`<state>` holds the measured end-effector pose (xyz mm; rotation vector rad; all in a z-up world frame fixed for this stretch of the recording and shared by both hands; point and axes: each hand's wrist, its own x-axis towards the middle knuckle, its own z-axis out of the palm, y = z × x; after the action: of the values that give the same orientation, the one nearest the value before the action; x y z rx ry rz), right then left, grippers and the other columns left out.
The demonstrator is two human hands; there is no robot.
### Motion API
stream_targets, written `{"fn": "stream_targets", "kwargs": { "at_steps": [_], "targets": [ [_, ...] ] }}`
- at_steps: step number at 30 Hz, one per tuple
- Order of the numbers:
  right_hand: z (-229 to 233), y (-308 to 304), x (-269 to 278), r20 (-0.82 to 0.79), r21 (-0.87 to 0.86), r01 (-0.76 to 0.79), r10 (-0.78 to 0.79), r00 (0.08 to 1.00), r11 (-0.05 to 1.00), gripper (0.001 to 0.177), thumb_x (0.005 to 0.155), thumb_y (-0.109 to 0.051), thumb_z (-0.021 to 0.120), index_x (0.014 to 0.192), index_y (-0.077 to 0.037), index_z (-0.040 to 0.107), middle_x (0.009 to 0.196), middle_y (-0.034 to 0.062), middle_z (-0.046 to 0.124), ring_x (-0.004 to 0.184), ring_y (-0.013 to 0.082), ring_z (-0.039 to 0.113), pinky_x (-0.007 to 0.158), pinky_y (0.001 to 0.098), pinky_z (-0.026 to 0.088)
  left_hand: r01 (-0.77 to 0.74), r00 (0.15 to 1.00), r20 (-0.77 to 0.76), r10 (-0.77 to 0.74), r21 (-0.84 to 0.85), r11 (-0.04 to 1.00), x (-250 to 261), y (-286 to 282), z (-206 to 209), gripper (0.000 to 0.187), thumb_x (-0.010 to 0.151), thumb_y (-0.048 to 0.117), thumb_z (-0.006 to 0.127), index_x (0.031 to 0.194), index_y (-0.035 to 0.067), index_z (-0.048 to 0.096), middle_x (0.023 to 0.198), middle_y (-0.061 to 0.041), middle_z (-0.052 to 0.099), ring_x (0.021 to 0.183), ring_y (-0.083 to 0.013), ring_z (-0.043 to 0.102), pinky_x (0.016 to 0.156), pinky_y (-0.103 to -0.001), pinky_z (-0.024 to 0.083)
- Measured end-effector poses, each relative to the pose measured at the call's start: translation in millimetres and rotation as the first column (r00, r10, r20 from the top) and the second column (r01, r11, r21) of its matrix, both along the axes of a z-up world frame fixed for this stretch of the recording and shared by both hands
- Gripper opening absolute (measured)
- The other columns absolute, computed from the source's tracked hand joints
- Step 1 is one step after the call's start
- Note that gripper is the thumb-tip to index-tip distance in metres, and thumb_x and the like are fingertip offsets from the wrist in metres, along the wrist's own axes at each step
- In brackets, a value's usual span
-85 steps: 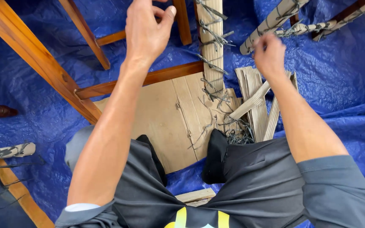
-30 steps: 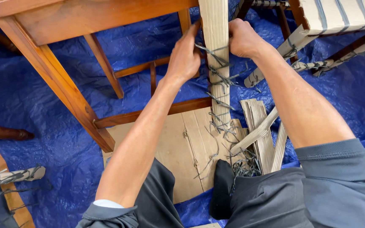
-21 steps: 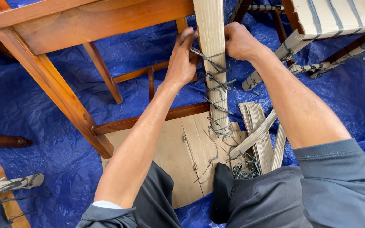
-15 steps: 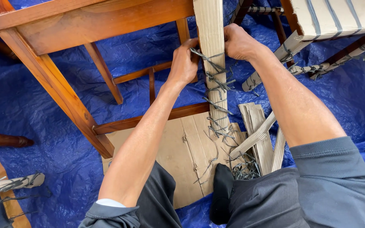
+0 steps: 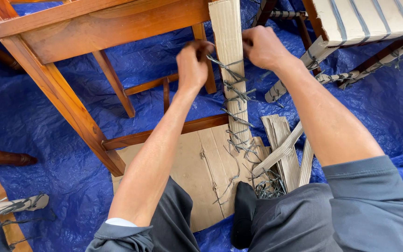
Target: Wrapping wooden chair components with wire and cardboard strips.
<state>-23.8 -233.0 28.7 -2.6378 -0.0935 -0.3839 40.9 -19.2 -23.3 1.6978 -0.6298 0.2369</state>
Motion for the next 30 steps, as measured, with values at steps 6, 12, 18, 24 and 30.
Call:
{"fn": "stream_targets", "kwargs": {
  "at_steps": [6, 12, 18, 24, 30],
  "targets": [
    [57, 12, -42, -0.140, 0.653, 0.242, -0.200, 0.970, 0.717, 0.022, 0.108, -0.018, 0.062, 0.123, -0.003, 0.071, 0.087, 0.0051, 0.062, 0.071, 0.0101, 0.051, 0.056, 0.0258, 0.038, -0.141, 0.989, 0.029, 0.145, -0.118, 0.983, -2, 20, 31, 0.014, 0.095, 0.013, 0.072, 0.094, -0.001, 0.073, 0.081, -0.011, 0.077, 0.071, -0.0188, 0.074, 0.069, -0.032, 0.056],
    [27, 11, -79, -0.006, 1.000, 0.006, -0.026, 1.000, -0.017, 0.031, 0.098, 0.000, 0.058, 0.128, 0.001, 0.069, 0.103, 0.0078, 0.071, 0.082, 0.0112, 0.065, 0.063, 0.0222, 0.049, -0.066, 0.998, -0.014, 0.064, -0.146, 0.987, -19, 37, 37, 0.017, 0.096, 0.016, 0.072, 0.091, 0.000, 0.071, 0.081, -0.007, 0.073, 0.072, -0.0123, 0.067, 0.068, -0.028, 0.056],
    [40, 43, -89, 0.026, 0.990, -0.021, -0.039, 0.999, 0.140, 0.032, 0.097, 0.008, 0.063, 0.127, -0.001, 0.069, 0.114, 0.0111, 0.073, 0.100, 0.0149, 0.073, 0.082, 0.0253, 0.060, -0.064, 0.998, -0.011, 0.063, -0.110, 0.992, -44, 56, 58, 0.015, 0.096, 0.015, 0.073, 0.092, 0.000, 0.071, 0.080, -0.006, 0.072, 0.070, -0.0128, 0.065, 0.066, -0.029, 0.054],
    [42, 63, -87, 0.110, 0.807, 0.032, -0.203, 0.973, 0.590, 0.016, 0.106, -0.012, 0.067, 0.117, -0.004, 0.076, 0.106, 0.0100, 0.076, 0.088, 0.0116, 0.072, 0.072, 0.0233, 0.059, -0.038, 0.994, 0.093, 0.050, -0.126, 0.991, -58, 60, 73, 0.015, 0.098, 0.014, 0.074, 0.093, 0.000, 0.071, 0.087, -0.006, 0.068, 0.071, -0.0116, 0.062, 0.066, -0.027, 0.052],
    [45, 83, -83, 0.440, 0.479, -0.066, -0.174, 0.881, 0.875, 0.012, 0.110, -0.011, 0.068, 0.114, -0.005, 0.076, 0.111, 0.0047, 0.072, 0.093, 0.0092, 0.070, 0.064, 0.0206, 0.059, -0.042, 0.993, 0.100, 0.056, -0.143, 0.989, -63, 57, 80, 0.015, 0.099, 0.014, 0.074, 0.093, 0.000, 0.072, 0.086, -0.004, 0.067, 0.070, -0.0101, 0.060, 0.064, -0.026, 0.051]
  ]
}}
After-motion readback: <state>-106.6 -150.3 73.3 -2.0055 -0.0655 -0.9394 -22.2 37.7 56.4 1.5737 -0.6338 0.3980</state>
